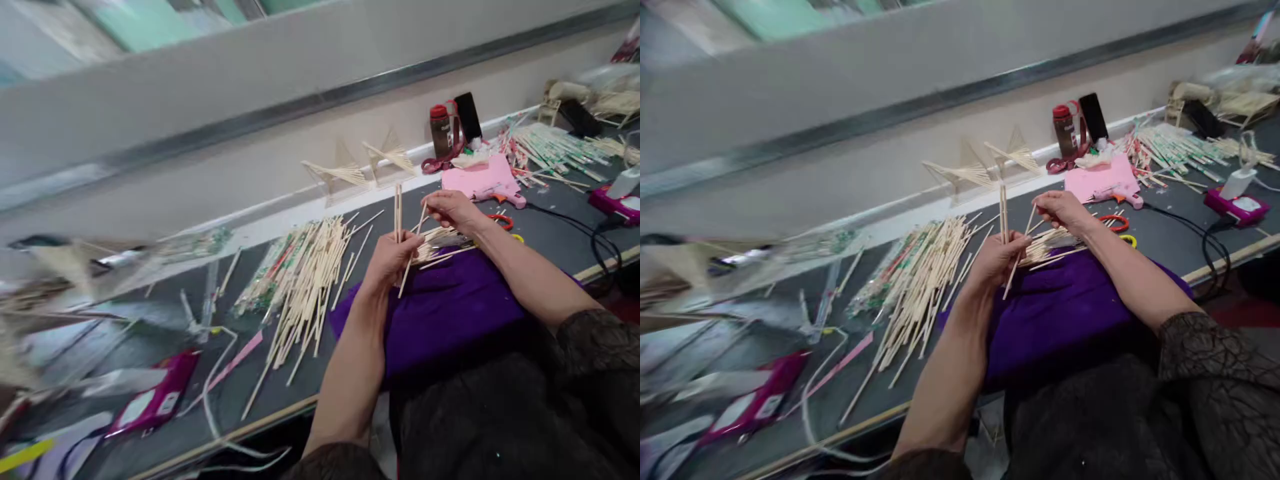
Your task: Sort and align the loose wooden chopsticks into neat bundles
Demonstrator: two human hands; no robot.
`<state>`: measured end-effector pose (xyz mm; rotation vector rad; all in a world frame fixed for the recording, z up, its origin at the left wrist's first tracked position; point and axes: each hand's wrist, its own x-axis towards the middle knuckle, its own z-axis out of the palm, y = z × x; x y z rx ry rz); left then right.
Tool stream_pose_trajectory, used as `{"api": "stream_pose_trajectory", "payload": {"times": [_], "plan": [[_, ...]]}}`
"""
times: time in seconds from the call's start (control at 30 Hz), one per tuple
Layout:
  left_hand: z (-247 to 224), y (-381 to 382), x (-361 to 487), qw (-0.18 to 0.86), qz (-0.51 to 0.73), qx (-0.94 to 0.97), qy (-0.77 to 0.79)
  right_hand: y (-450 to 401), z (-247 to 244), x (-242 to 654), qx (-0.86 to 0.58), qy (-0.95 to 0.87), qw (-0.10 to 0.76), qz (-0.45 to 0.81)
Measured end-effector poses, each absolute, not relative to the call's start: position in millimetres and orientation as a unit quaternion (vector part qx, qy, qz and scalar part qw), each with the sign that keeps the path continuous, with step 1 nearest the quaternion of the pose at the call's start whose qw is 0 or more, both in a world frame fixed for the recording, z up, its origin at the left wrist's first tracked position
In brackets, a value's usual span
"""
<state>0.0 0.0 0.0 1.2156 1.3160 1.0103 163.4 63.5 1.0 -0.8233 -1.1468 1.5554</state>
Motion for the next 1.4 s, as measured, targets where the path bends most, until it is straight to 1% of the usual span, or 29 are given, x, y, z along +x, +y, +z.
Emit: {"api": "stream_pose_trajectory", "payload": {"times": [0.2,0.3,0.37,0.47,0.53,0.57,0.63,0.77,0.83,1.1,1.2,1.3,1.4], "plan": [[1,-1,0,0.527,0.421,0.501,0.542,67,0,163,-0.355,-0.491,0.486,0.630],[-1,1,1,0.533,0.421,0.497,0.540,65,0,159,-0.375,-0.516,0.480,0.602],[-3,2,2,0.529,0.421,0.498,0.542,64,-1,155,-0.411,-0.541,0.477,0.557],[-7,2,5,0.522,0.421,0.501,0.547,66,-6,149,-0.475,-0.591,0.472,0.450],[-9,2,7,0.519,0.423,0.502,0.548,68,-9,147,-0.498,-0.621,0.466,0.387],[-9,2,8,0.519,0.424,0.501,0.547,68,-10,146,-0.500,-0.627,0.464,0.376],[-10,2,8,0.521,0.427,0.500,0.545,68,-10,146,-0.491,-0.611,0.469,0.407],[-8,1,7,0.532,0.432,0.491,0.538,62,-6,146,-0.423,-0.530,0.492,0.546],[-7,1,6,0.538,0.434,0.484,0.537,60,-3,148,-0.393,-0.512,0.502,0.576],[-5,4,-2,0.634,0.418,0.451,0.468,61,-1,152,-0.368,-0.503,0.505,0.597],[-2,4,-4,0.655,0.391,0.463,0.451,63,-3,153,-0.394,-0.499,0.506,0.583],[-1,3,-5,0.662,0.383,0.478,0.433,68,-5,159,-0.430,-0.477,0.520,0.563],[-2,2,-4,0.646,0.395,0.486,0.435,72,-4,166,-0.427,-0.452,0.532,0.575]]}}
